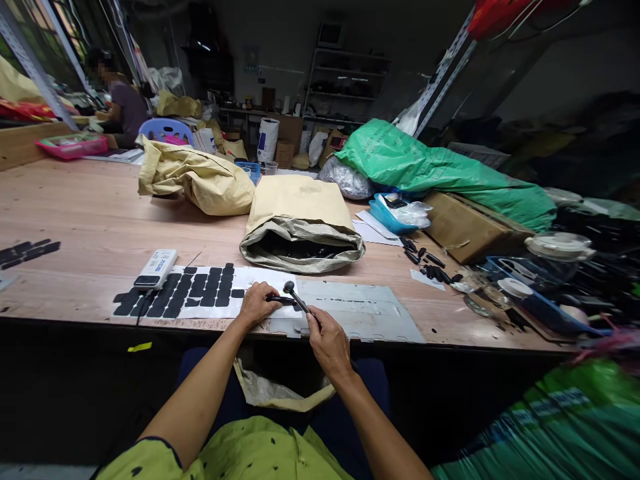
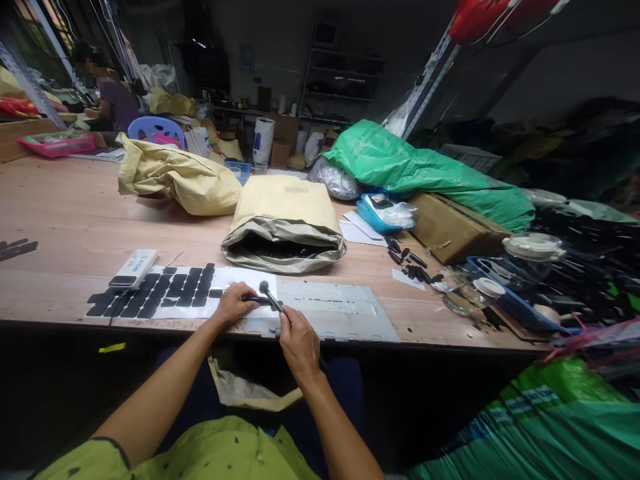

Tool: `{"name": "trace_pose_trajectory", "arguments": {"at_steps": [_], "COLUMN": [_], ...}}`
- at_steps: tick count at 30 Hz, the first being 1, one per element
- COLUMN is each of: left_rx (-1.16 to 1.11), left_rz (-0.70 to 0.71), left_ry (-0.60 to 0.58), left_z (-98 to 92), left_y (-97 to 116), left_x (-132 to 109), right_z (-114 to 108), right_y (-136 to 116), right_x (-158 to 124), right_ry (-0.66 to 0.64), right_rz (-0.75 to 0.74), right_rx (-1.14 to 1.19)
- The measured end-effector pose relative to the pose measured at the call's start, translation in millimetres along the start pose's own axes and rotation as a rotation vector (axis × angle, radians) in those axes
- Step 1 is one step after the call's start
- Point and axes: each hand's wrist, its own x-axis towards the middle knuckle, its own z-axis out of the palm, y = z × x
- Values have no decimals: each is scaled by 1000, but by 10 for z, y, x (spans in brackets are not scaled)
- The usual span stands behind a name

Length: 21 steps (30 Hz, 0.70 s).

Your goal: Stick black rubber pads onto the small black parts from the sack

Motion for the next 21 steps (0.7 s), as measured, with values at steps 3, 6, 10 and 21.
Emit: {"name": "trace_pose_trajectory", "arguments": {"at_steps": [3, 6, 10, 21], "left_rx": [-2, -10, -10, 24], "left_rz": [-6, -7, -9, 38], "left_ry": [3, 5, 7, -27], "left_z": [-8, -6, 0, -46], "left_y": [17, 17, 4, 4], "left_x": [-4, -5, -2, -14], "right_z": [2, -1, -59, 46], "right_y": [33, 53, 39, 328], "right_x": [-44, -87, -37, 619], "right_ry": [-9, -55, -45, 100], "right_rz": [30, 62, 74, 31], "right_rx": [-7, -32, -41, -414]}}
